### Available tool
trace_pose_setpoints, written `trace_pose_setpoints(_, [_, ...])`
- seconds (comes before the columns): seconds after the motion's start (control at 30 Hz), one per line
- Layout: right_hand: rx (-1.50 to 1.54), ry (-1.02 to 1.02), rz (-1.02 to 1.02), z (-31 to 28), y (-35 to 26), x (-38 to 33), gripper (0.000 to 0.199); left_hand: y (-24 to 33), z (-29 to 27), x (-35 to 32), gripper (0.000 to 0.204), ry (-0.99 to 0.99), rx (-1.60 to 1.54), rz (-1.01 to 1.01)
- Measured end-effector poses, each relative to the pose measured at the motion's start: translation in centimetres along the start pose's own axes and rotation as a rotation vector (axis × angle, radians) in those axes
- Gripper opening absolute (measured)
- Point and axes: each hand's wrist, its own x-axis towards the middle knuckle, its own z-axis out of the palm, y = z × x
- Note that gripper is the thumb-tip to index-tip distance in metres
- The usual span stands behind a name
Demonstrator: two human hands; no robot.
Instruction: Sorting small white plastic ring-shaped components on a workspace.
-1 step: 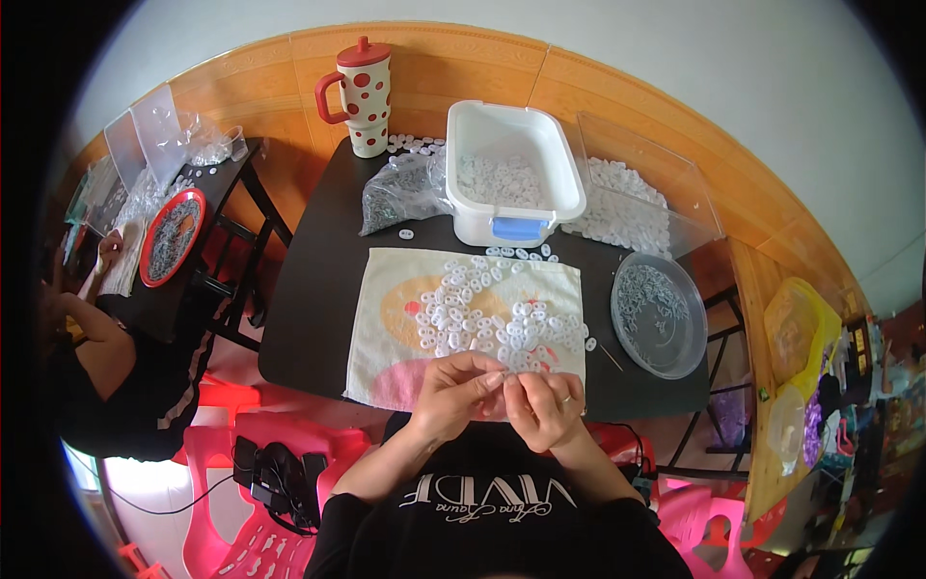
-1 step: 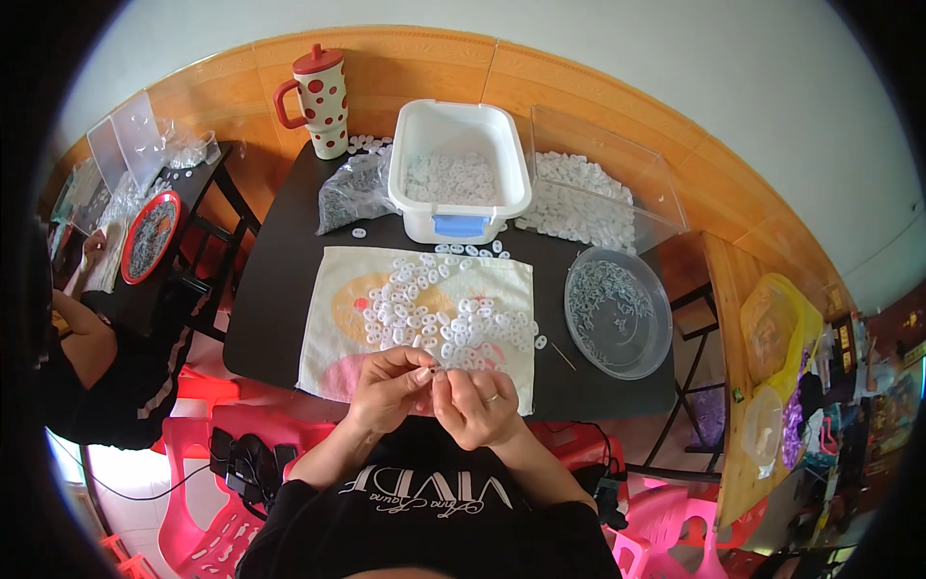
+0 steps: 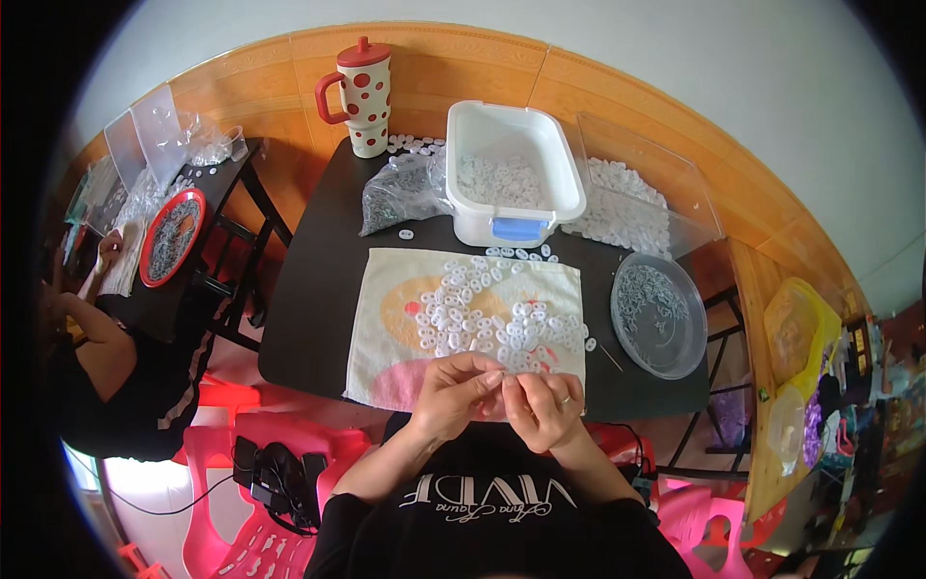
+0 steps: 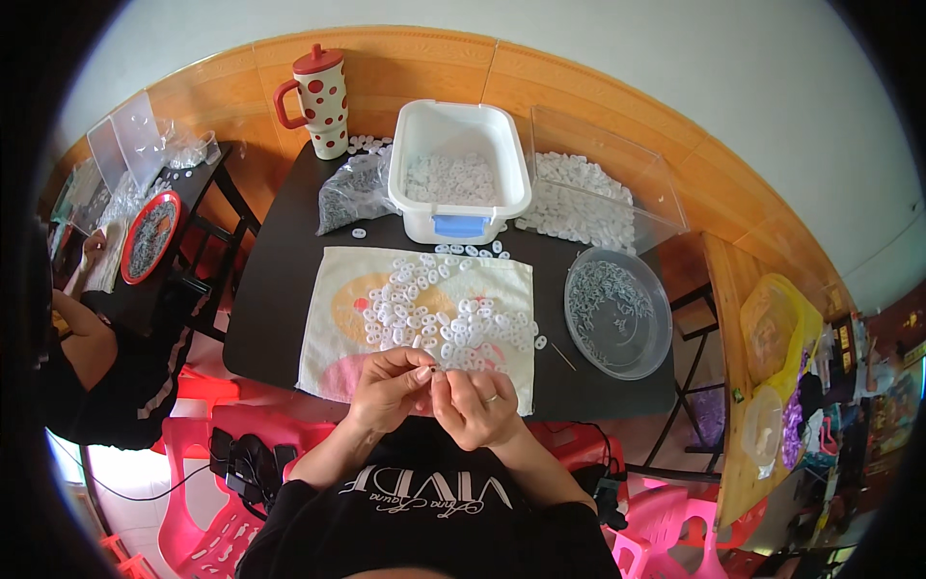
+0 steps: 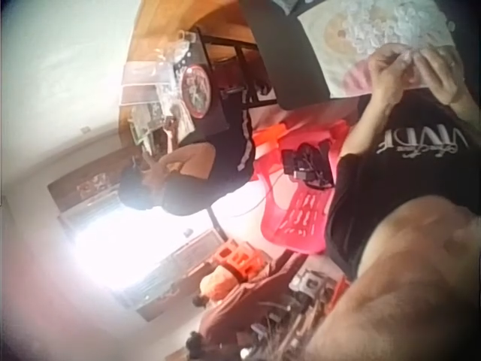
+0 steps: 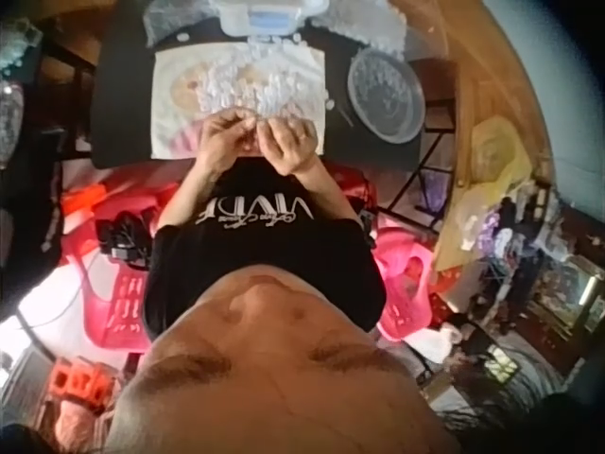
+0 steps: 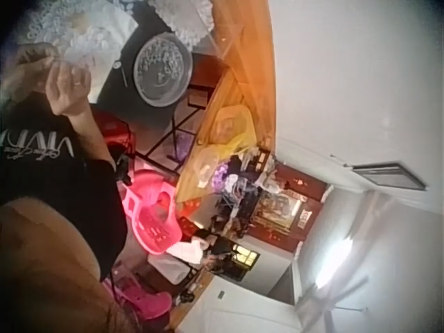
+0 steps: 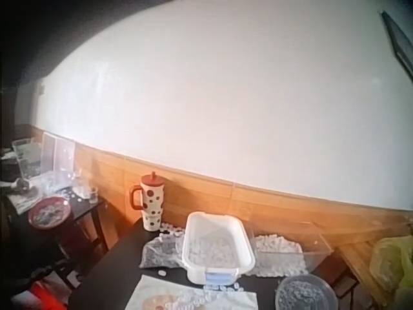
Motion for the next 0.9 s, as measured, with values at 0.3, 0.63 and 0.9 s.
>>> trace_pose_setpoints(0.3, [0.634,0.067,0.605,0.4,-1.7,-0.4,0.018,-0.2,0.6,0.3,0.009,0.133,0.021,0.019])
trace_pose_setpoints(0.63, [1.112,0.077,1.057,0.6,-1.4,-0.1,0.003,-0.1,1.8,-0.2,0.013,0.116,0.356,0.254])
trace_pose_setpoints(0.9, [0.896,-0.161,0.729,-0.1,-0.2,1.0,0.006,0.0,0.9,0.0,0.006,0.098,0.426,0.271])
